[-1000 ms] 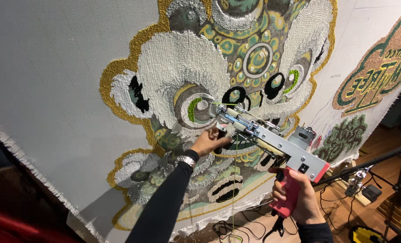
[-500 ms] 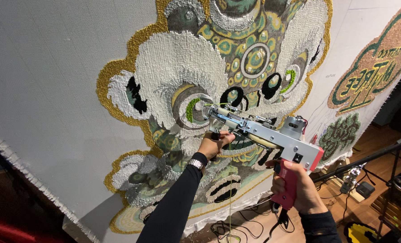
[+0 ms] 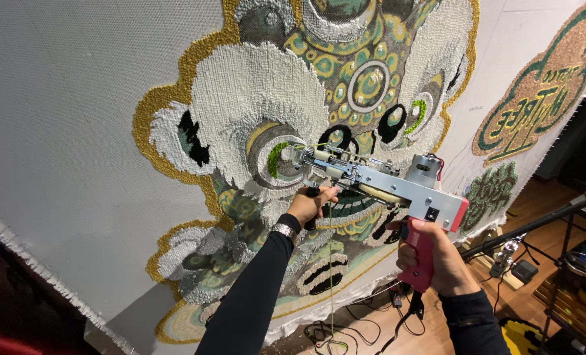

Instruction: The person uses a handheld tufting gun to apply green yarn to a large canvas featuring a cartoon character design. They systematically fill in the eye area of the character, moving the tool in circular and linear motions to create a textured surface. The person occasionally pauses to adjust the yarn feed or the position of the tool.

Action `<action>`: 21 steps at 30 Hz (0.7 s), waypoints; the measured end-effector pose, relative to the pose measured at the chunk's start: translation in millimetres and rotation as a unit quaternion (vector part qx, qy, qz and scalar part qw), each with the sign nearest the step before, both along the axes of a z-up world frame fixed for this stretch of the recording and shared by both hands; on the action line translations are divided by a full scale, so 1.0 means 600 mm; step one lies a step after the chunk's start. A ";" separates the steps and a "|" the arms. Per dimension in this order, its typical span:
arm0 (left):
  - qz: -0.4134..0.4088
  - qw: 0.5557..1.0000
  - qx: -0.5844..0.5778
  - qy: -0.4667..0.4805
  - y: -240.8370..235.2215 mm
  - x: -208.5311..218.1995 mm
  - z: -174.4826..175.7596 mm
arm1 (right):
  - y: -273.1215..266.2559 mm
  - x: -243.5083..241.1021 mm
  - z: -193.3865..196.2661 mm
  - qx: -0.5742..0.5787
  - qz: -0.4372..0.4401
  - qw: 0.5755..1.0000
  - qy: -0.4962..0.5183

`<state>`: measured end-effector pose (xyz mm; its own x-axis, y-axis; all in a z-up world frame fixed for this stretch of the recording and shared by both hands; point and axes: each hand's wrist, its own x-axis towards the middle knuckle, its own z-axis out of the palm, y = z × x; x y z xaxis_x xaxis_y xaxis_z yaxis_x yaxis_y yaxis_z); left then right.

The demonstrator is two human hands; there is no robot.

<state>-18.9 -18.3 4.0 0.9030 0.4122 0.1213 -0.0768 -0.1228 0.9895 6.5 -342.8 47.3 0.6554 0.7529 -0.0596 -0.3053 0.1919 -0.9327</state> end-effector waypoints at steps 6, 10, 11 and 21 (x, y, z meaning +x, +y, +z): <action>-0.002 0.999 0.015 -0.031 0.016 0.015 -0.012 | 0.012 0.011 -0.010 -0.010 -0.018 0.999 0.029; 0.004 1.000 0.021 -0.016 0.026 0.023 -0.019 | 0.016 0.009 -0.006 -0.020 -0.028 0.999 0.039; 0.004 1.000 0.020 -0.022 0.027 0.024 -0.020 | 0.017 0.007 -0.003 -0.016 -0.024 0.999 0.033; 0.024 1.000 0.007 0.004 0.026 0.016 -0.006 | 0.029 -0.016 0.026 -0.038 -0.051 0.998 0.000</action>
<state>-9.5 -2.7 0.6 0.8834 0.4530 0.1200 -0.0630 -0.1391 0.9883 -3.1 -325.2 62.7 0.7284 0.6758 -0.1129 -0.2871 0.1514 -0.9459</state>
